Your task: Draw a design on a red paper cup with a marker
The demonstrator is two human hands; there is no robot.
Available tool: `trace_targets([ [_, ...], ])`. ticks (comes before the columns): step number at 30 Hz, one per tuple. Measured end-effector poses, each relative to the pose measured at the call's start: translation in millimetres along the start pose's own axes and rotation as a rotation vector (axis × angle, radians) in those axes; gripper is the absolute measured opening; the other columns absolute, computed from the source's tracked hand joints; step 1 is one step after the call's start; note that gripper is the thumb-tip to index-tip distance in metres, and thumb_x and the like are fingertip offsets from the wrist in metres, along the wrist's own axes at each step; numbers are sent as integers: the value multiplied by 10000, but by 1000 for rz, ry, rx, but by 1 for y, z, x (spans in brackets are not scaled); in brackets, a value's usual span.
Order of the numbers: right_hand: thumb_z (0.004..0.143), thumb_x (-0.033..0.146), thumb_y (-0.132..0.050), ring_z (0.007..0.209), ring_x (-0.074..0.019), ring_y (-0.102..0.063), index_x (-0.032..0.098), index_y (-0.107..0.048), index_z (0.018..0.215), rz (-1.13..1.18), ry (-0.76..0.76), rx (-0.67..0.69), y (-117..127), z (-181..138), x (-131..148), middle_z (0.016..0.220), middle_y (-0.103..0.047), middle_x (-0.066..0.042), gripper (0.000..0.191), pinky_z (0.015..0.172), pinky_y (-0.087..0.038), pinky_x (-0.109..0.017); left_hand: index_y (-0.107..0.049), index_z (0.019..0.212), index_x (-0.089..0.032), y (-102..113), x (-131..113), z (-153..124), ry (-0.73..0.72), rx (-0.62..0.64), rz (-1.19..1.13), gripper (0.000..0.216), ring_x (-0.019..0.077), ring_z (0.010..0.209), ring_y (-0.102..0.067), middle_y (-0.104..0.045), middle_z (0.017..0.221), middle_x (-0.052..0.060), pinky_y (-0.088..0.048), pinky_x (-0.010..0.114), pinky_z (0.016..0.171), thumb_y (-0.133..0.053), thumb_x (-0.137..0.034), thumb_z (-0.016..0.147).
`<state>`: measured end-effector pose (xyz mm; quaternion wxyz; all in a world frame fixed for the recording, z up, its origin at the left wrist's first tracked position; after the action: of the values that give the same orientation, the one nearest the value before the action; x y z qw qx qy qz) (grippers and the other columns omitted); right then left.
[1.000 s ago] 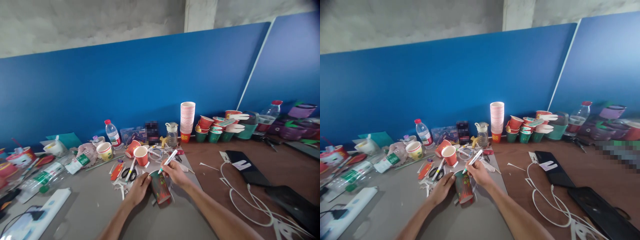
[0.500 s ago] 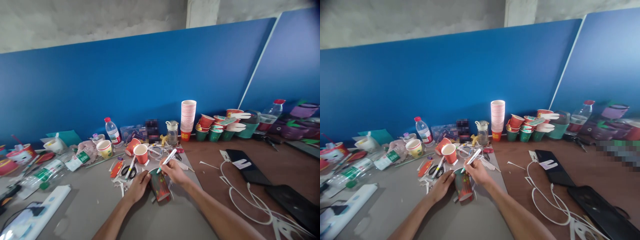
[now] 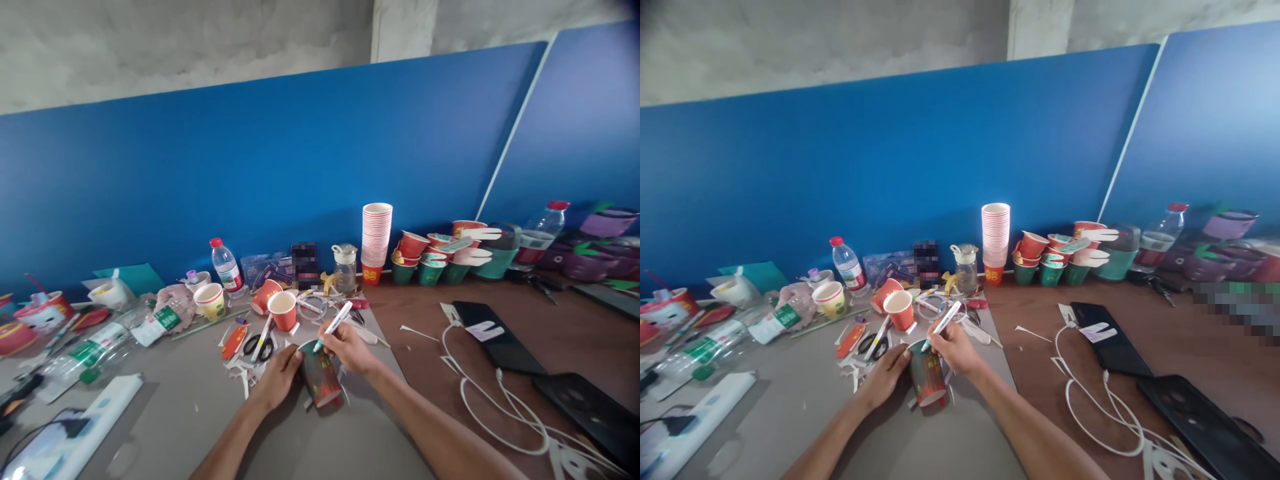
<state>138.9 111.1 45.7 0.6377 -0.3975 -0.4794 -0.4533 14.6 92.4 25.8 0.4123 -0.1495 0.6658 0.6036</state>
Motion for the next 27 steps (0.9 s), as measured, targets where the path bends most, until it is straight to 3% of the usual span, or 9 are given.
trace_targets([
  [5,725,307,-531,444,-73,-356,173,-491,617,-29,22,-181,23,3,-5,484,-418,51,177,443,-273,-206,-502,750,-193,0,-2,-2,-24,-8,-13,387,151,702,-489,-535,701,-7,-397,248,676,-279,-478,887],
  [9,683,337,-555,420,-72,-354,173,-492,631,49,-55,-300,38,2,-18,475,-434,52,183,419,-261,-208,-501,725,-196,4,1,-3,-5,-45,-74,415,157,701,-482,-525,683,-7,-392,245,651,-266,-502,880],
  [14,664,376,-577,404,-73,-349,174,-505,641,127,-51,-277,32,2,-17,448,-438,56,216,409,-258,-209,-447,651,-201,7,1,-4,27,-48,-153,469,142,628,-451,-465,611,-30,-385,240,605,-256,-582,846],
  [19,688,366,-568,404,-80,-366,176,-531,688,169,-25,-232,19,1,-10,442,-453,57,194,419,-277,-214,-515,702,-188,7,2,-3,23,-27,-131,466,161,685,-504,-551,681,-3,-417,258,655,-274,-556,857],
  [24,682,309,-557,400,-76,-357,177,-526,686,220,-42,-247,15,-1,-11,436,-463,60,136,421,-255,-208,-578,986,-190,9,-5,-1,-55,-60,-153,389,198,871,-557,-628,921,53,-441,299,786,-321,-463,882],
  [27,688,287,-547,393,-71,-344,173,-524,685,225,-47,-227,13,0,-13,426,-451,65,117,419,-237,-205,-561,1114,-207,11,-9,0,-86,-84,-201,390,207,892,-574,-622,1047,73,-465,309,770,-377,-449,868],
])
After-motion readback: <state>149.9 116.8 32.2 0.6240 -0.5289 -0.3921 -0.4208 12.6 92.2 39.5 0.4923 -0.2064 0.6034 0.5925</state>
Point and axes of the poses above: each hand's wrist, its own z-axis towards the middle knuckle, its own y-axis out of the back of the hand, x = y × z, the point moved 10 cm from there along z, towards the middle knuckle
